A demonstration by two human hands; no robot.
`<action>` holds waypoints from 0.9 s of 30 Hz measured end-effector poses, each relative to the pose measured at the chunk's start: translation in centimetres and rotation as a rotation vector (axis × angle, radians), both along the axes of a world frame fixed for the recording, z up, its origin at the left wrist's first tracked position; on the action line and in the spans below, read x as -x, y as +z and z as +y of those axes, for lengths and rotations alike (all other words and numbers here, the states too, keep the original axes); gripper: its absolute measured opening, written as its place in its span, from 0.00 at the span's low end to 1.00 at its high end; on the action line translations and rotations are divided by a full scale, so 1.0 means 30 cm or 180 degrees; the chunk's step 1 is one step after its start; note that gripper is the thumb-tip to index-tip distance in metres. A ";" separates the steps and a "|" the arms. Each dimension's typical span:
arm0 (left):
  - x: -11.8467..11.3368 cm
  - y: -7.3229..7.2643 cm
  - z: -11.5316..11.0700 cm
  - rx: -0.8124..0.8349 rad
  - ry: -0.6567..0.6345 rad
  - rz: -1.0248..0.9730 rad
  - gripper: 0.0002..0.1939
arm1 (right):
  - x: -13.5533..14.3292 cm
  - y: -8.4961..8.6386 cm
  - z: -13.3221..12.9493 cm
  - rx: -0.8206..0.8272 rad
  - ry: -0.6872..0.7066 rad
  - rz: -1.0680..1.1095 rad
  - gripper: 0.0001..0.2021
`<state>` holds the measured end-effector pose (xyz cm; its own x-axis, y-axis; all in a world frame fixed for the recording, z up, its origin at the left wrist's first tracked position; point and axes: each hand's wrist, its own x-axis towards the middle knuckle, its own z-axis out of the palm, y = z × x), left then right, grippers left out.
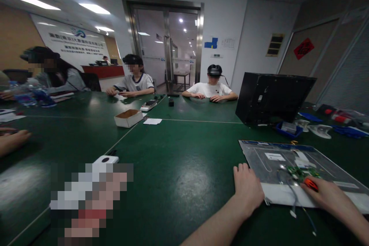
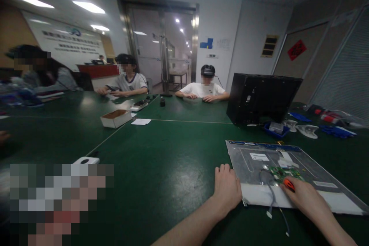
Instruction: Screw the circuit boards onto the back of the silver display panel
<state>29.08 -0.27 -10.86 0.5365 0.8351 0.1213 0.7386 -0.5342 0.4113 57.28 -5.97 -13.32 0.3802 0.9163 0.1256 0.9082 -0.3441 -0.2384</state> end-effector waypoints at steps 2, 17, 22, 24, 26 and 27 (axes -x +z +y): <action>0.002 -0.004 0.001 -0.0037 -0.0052 0.0010 0.18 | 0.030 0.018 0.006 0.0270 -0.0022 0.0206 0.25; 0.010 -0.056 0.018 -0.0408 -0.0970 -0.0105 0.16 | 0.419 0.089 0.151 0.0282 0.0680 -0.0272 0.20; 0.018 -0.057 0.012 -0.0564 -0.1264 -0.0011 0.13 | 0.398 0.063 0.170 0.0417 0.0346 -0.0501 0.19; 0.027 -0.055 0.003 -0.0708 -0.1332 0.0027 0.13 | 0.368 0.061 0.173 0.0414 0.0247 -0.0598 0.19; 0.045 -0.048 -0.009 -0.0782 -0.1351 0.0049 0.14 | 0.321 0.062 0.176 0.0360 0.0140 -0.0641 0.19; 0.056 -0.044 -0.016 -0.0781 -0.1372 0.0067 0.14 | 0.291 0.064 0.177 0.0325 0.0065 -0.0638 0.18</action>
